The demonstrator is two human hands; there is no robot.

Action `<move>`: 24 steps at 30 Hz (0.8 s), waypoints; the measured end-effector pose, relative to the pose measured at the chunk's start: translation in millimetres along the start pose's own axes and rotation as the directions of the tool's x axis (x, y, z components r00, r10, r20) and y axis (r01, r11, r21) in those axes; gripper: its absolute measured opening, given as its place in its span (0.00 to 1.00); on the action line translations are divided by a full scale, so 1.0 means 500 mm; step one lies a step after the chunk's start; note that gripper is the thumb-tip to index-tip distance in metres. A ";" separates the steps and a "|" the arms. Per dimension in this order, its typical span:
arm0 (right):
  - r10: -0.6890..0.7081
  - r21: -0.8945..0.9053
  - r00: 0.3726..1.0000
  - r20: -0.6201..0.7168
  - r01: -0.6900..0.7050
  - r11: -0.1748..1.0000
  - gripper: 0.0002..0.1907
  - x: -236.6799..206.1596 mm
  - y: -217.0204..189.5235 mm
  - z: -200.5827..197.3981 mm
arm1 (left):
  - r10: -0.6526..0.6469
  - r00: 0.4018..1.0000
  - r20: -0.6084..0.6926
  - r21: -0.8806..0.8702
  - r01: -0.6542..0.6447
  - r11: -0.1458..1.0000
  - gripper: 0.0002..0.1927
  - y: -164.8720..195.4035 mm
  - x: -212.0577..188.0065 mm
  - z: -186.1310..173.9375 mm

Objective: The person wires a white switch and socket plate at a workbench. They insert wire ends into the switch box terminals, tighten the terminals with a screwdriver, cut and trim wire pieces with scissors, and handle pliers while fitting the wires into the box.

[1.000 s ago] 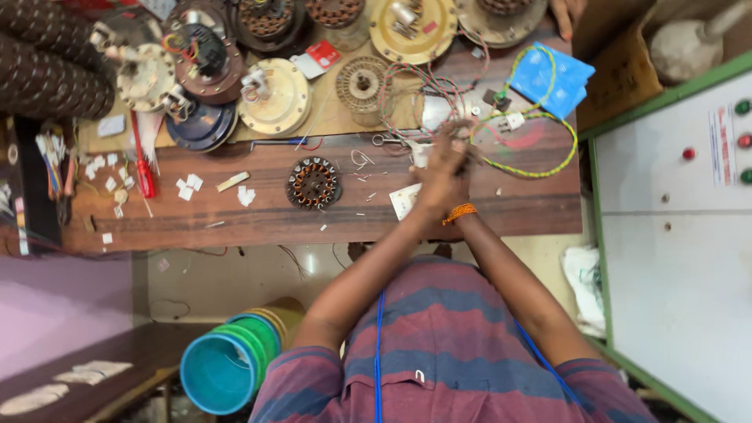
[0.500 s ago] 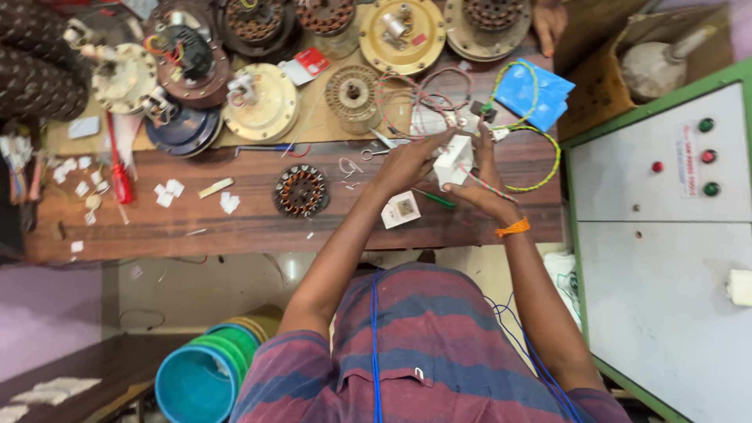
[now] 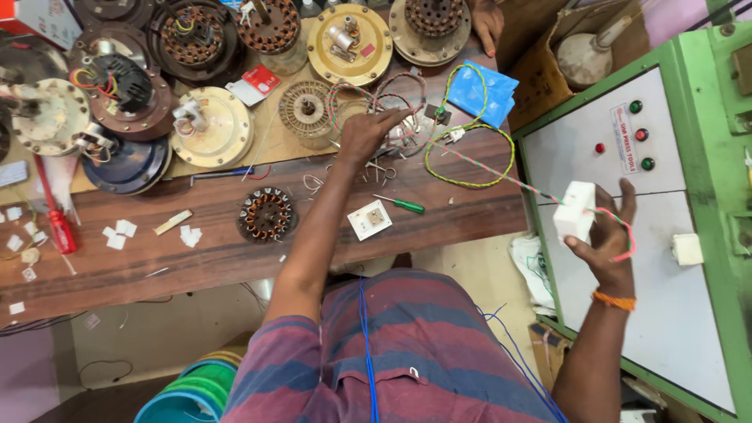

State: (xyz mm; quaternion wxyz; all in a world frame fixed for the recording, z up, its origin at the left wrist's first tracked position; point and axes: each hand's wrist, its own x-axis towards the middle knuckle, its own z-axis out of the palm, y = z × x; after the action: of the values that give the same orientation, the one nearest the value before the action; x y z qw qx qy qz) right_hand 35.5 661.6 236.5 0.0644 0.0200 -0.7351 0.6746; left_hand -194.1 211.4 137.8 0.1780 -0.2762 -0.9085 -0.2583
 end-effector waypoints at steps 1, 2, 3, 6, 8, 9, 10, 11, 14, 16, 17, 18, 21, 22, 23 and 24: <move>0.045 -0.071 0.998 -0.042 -0.048 0.996 0.50 -0.016 0.010 -0.018 | -0.011 1.000 0.017 0.009 0.011 1.000 0.31 0.013 0.021 0.010; 0.104 -0.140 0.991 -0.088 -0.116 0.983 0.48 -0.028 0.028 -0.029 | -0.018 0.999 0.038 0.011 0.018 1.000 0.31 0.033 0.036 0.020; 0.193 -0.273 0.967 -0.164 -0.232 0.934 0.45 -0.037 0.052 -0.030 | 0.009 1.000 0.015 0.042 -0.010 0.999 0.29 0.051 0.043 0.024; 0.301 -0.404 0.928 -0.220 -0.367 0.838 0.39 -0.045 0.122 0.002 | 0.161 0.985 0.054 0.012 -0.162 0.987 0.27 0.146 0.078 0.038; 0.121 -0.039 0.992 0.043 -0.119 0.992 0.40 -0.024 0.142 0.053 | 0.262 0.940 0.219 -0.112 -0.243 0.964 0.31 0.232 0.082 0.037; 0.078 -0.024 0.996 0.045 -0.077 0.997 0.52 -0.014 0.135 0.079 | 0.349 0.921 0.174 -0.214 -0.310 0.926 0.29 0.277 0.070 0.031; 0.037 -0.009 0.998 0.057 -0.037 0.999 0.64 -0.006 0.116 0.104 | 0.419 0.900 0.121 -0.306 -0.367 0.878 0.27 0.324 0.058 0.023; 0.040 -0.023 0.998 0.052 -0.039 0.999 0.65 0.000 0.093 0.129 | 0.376 0.901 0.218 -0.458 -0.246 0.855 0.25 0.351 0.052 0.015; 0.035 -0.088 0.998 0.046 -0.031 0.996 0.67 0.023 0.004 0.168 | 0.295 0.875 0.384 -0.663 0.038 0.748 0.20 0.379 0.044 -0.016; 0.039 -0.147 0.999 0.024 -0.035 0.989 0.66 0.025 -0.042 0.169 | 0.252 0.903 0.347 -0.637 0.030 0.770 0.15 0.363 0.031 -0.035; -0.014 -0.230 0.999 0.050 0.025 0.973 0.65 0.025 -0.055 0.165 | 0.290 0.896 0.337 -0.679 0.018 0.734 0.15 0.356 0.023 -0.041; -0.065 -0.310 0.995 0.081 0.088 0.947 0.63 0.025 -0.062 0.159 | 0.326 0.888 0.324 -0.718 0.006 0.696 0.15 0.349 0.015 -0.045; -0.141 -0.134 0.987 0.078 0.151 0.979 0.64 0.015 -0.053 0.156 | 0.328 0.869 0.371 -0.779 0.099 0.619 0.16 0.342 -0.003 -0.039; -0.151 -0.006 0.987 0.054 0.152 0.988 0.66 0.009 -0.047 0.160 | 0.317 0.859 0.402 -0.788 0.149 0.597 0.17 0.343 -0.006 -0.035; -0.208 -0.128 0.977 0.053 0.213 0.969 0.56 0.002 -0.042 0.164 | 0.326 0.850 0.414 -0.801 0.170 0.574 0.17 0.345 -0.010 -0.033; -0.261 -0.246 0.963 0.063 0.268 0.931 0.48 -0.005 -0.037 0.173 | 0.333 0.841 0.426 -0.812 0.194 0.550 0.17 0.347 -0.013 -0.034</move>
State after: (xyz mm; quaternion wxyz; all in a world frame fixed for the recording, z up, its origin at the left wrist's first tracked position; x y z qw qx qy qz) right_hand 34.3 573.9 247.6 0.1460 0.1201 -0.8064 0.5603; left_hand -83.0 322.8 212.5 -0.2244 -0.4244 -0.6747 -0.5606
